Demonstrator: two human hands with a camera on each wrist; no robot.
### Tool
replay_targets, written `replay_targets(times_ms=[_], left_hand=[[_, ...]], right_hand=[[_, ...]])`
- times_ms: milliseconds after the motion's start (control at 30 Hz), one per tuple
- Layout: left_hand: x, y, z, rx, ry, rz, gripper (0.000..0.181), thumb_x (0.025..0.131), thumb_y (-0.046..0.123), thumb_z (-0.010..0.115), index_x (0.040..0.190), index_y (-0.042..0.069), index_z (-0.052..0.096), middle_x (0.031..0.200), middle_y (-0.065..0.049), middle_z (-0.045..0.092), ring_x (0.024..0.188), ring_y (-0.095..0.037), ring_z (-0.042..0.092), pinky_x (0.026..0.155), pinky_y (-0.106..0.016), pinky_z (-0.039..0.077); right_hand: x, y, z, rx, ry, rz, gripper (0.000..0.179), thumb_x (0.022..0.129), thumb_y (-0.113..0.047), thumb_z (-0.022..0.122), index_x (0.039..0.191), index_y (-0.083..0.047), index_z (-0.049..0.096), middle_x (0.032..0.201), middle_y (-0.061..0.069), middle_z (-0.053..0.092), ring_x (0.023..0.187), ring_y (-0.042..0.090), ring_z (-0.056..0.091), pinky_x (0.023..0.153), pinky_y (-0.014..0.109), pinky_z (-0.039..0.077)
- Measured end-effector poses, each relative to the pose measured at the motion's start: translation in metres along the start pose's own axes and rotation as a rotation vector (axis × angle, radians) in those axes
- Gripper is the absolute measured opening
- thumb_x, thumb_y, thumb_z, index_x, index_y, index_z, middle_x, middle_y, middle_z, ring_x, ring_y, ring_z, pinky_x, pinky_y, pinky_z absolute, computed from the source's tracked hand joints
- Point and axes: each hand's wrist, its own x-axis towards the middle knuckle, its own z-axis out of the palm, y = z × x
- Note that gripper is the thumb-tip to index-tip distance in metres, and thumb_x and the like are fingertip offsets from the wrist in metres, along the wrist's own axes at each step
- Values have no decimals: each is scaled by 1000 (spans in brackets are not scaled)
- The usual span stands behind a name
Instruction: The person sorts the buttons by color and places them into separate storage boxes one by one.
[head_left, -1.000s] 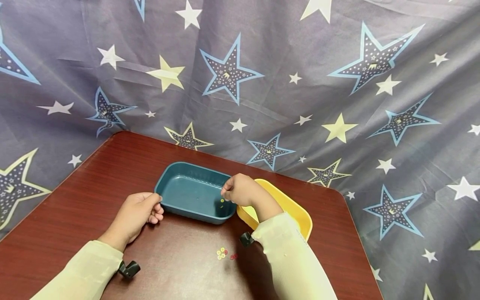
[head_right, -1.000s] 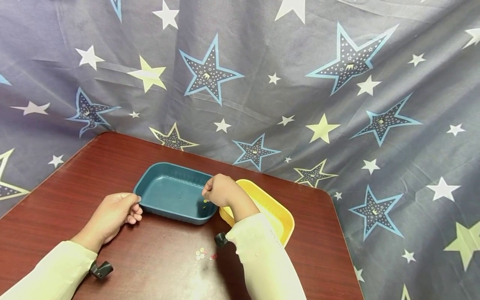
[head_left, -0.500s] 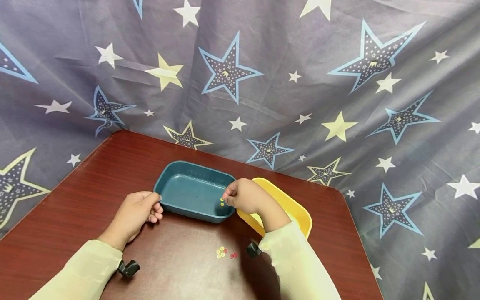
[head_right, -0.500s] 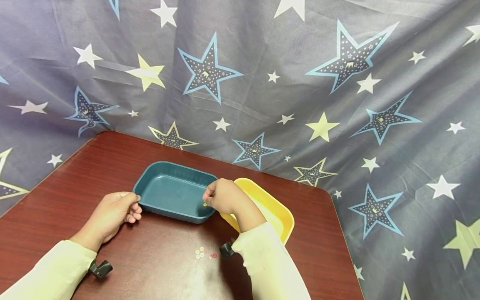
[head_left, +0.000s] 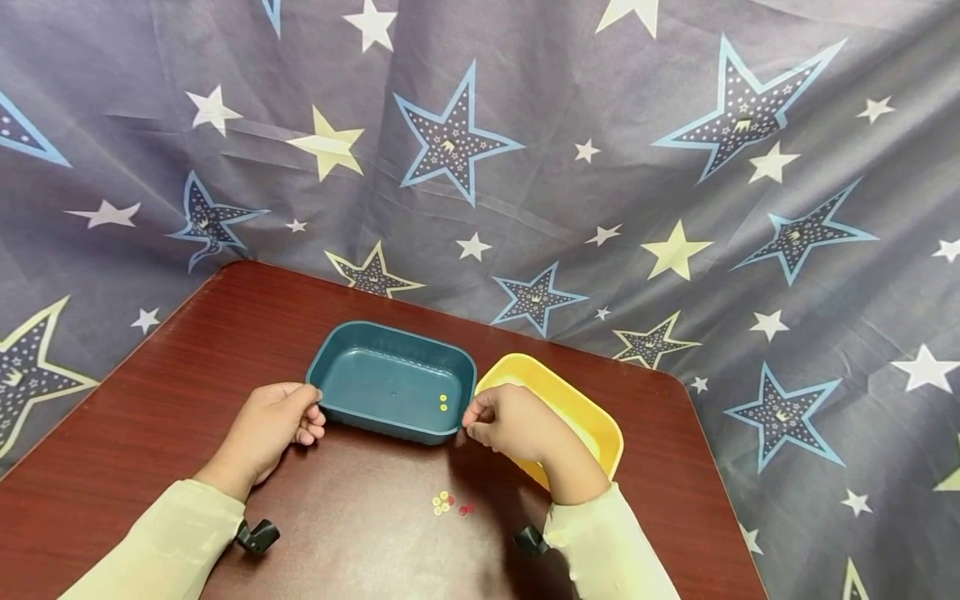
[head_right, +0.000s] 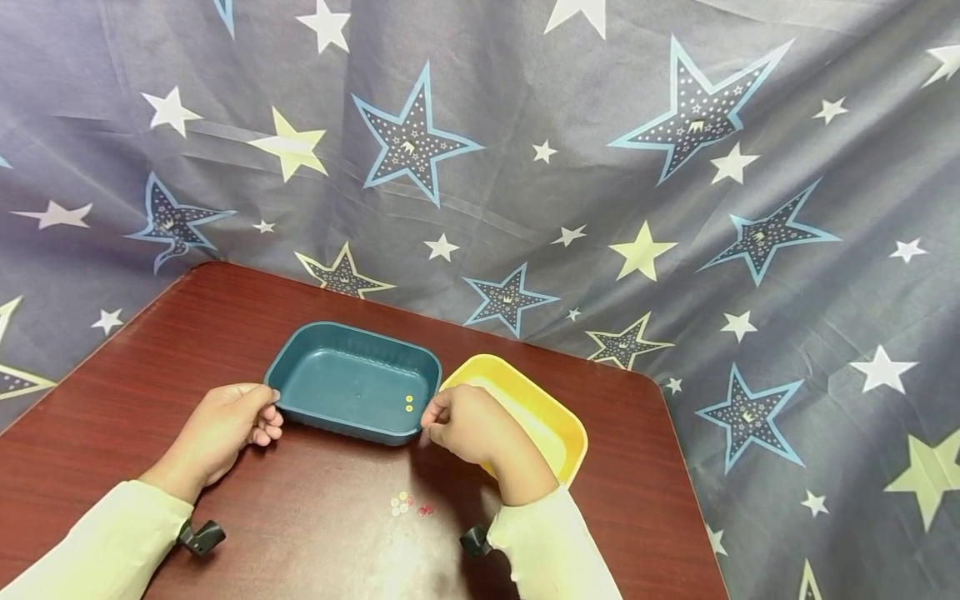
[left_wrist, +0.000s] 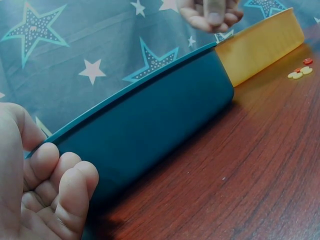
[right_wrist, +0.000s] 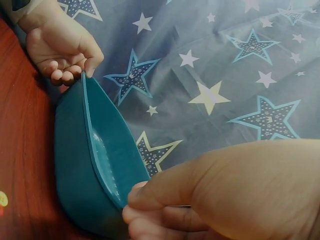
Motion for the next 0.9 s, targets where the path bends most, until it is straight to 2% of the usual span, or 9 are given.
replay_targets(times_ms=[200,333,633,900], left_hand=[[0,0,-1,6,-1,-1,27,101,16,56,94,-8,67,72,-3,68,62,-14,69,57,-31,63],[1,-1,-2,6,-1,-2,27,101,16,56,93,-8,67,72,-3,68,62,-14,69,57,-31,63],[2,0,-1,8,1,-4,28,101,17,56,96,-8,67,73,-2,68,62,-14,70,58,-31,63],[1,-1,-1,2,3,-8,27,101,17,57,94,-7,67,72,-2,68,61,-14,69,57,-30,63]], right_hand=[[-20,5,4,-27,1,6,5,93,-18,77,88,-18,77,70,-7,67,60,11,61,57,28,54],[-28,7,16,-50,-12,-14,6,91,-16,77,86,-19,76,70,-10,66,62,7,58,60,25,52],[-40,20,52,-100,-57,-33,13,82,-8,81,88,-19,76,71,-16,66,65,-2,57,65,18,50],[-43,31,64,-133,-46,-35,18,77,-10,84,84,-23,74,69,-18,62,66,-3,56,64,17,49]])
